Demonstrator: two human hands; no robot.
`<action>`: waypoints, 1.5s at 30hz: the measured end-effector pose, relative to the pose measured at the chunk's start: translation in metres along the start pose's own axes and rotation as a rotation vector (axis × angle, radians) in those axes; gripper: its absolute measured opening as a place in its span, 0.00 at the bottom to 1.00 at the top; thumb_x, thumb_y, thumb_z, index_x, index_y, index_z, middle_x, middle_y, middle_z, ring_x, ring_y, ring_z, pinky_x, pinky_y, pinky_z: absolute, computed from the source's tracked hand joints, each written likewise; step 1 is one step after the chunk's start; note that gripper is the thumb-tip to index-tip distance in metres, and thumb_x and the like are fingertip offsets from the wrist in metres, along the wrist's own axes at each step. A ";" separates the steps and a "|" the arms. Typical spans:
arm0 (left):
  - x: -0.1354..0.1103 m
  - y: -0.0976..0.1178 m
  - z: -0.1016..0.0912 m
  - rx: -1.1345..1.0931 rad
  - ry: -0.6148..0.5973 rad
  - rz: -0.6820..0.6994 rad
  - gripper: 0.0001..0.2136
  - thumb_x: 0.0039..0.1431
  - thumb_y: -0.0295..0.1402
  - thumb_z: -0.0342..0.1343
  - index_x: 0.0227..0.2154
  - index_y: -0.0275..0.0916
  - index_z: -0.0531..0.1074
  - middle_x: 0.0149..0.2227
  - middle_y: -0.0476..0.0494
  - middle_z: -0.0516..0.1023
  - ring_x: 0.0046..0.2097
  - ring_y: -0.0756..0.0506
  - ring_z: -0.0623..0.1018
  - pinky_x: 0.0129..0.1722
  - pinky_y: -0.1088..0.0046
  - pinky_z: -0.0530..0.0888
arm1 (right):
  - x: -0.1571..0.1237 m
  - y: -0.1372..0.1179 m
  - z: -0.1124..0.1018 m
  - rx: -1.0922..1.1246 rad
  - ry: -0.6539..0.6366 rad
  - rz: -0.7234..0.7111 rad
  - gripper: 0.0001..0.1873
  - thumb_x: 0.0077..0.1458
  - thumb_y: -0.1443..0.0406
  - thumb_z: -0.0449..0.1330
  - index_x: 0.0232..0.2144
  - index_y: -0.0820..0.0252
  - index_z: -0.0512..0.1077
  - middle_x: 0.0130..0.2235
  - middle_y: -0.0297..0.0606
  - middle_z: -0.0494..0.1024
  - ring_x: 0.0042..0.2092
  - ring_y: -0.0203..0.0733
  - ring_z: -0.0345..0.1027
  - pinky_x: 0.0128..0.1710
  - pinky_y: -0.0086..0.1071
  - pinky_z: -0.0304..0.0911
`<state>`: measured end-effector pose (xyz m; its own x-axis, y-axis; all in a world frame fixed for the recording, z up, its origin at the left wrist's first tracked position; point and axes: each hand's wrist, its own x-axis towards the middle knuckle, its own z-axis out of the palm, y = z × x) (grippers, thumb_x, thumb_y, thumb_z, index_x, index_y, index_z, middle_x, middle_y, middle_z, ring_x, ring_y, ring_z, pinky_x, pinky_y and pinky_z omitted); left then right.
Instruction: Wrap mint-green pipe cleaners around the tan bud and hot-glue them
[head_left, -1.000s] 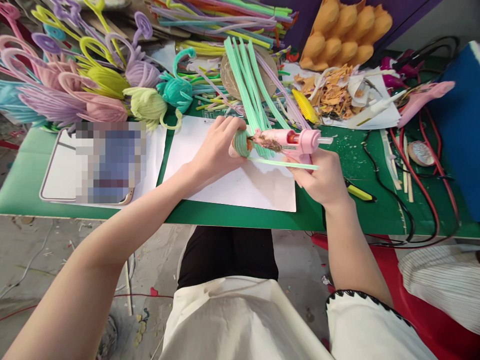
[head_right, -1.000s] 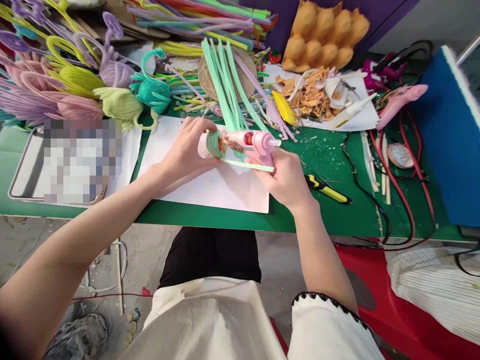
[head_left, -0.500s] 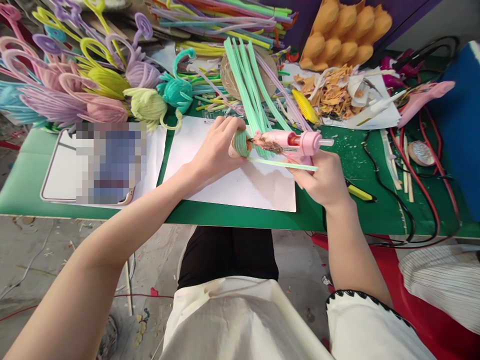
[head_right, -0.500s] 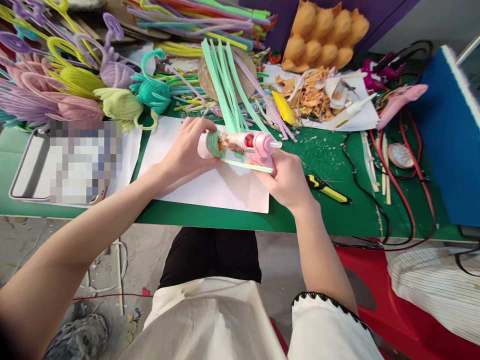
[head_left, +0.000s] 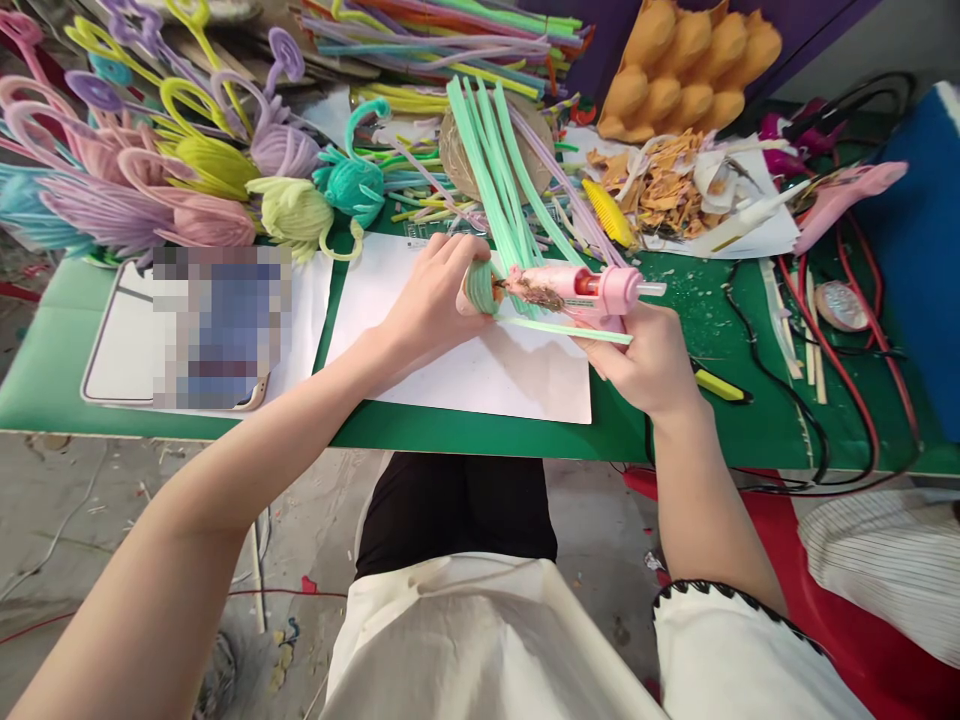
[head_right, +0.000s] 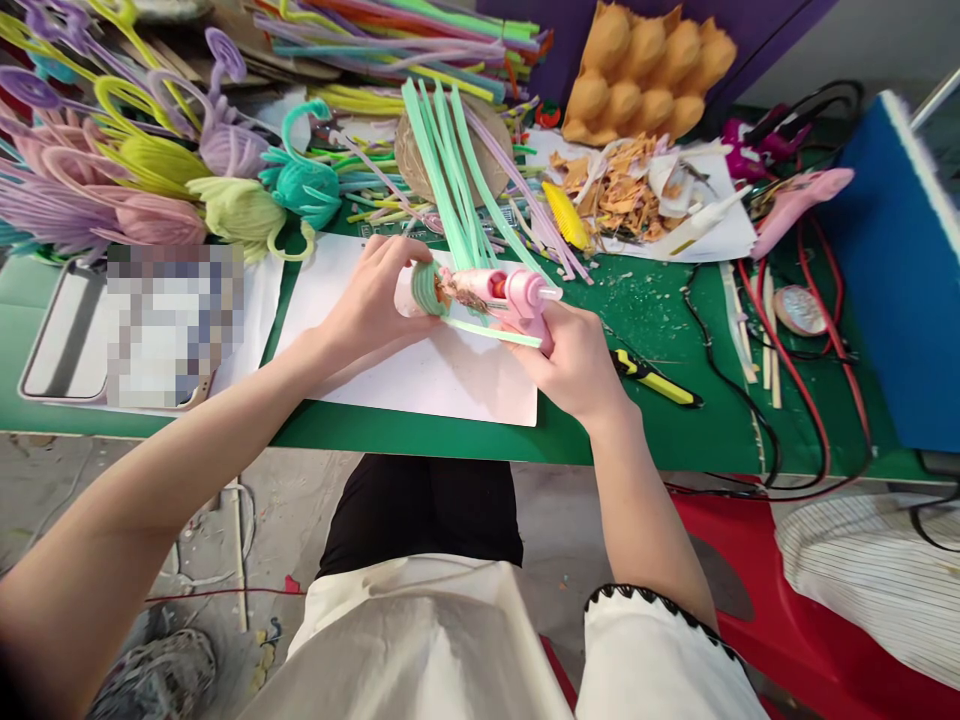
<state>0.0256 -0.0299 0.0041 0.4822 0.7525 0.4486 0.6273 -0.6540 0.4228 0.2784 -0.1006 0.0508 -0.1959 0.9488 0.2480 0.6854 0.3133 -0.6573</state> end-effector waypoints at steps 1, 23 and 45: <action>0.000 0.000 0.000 0.003 0.003 0.002 0.20 0.53 0.30 0.65 0.46 0.44 0.64 0.47 0.42 0.76 0.48 0.36 0.72 0.47 0.57 0.73 | 0.000 0.001 0.001 -0.003 0.000 -0.005 0.11 0.55 0.61 0.62 0.36 0.60 0.82 0.38 0.46 0.86 0.39 0.54 0.81 0.35 0.40 0.69; 0.000 0.000 0.000 -0.013 -0.010 -0.020 0.21 0.53 0.31 0.66 0.47 0.44 0.63 0.48 0.42 0.75 0.49 0.36 0.72 0.48 0.56 0.73 | -0.004 0.010 0.000 -0.125 0.007 -0.071 0.09 0.60 0.58 0.62 0.33 0.55 0.78 0.29 0.37 0.80 0.29 0.45 0.72 0.30 0.36 0.62; 0.001 -0.001 0.001 -0.017 -0.006 -0.040 0.20 0.53 0.34 0.65 0.47 0.44 0.65 0.48 0.41 0.76 0.49 0.35 0.73 0.48 0.53 0.74 | -0.006 0.007 -0.001 -0.142 0.002 -0.052 0.16 0.61 0.50 0.61 0.28 0.52 0.74 0.27 0.38 0.78 0.29 0.47 0.72 0.28 0.38 0.63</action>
<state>0.0261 -0.0288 0.0037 0.4607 0.7785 0.4262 0.6355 -0.6246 0.4539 0.2852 -0.1037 0.0455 -0.2326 0.9313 0.2803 0.7670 0.3529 -0.5359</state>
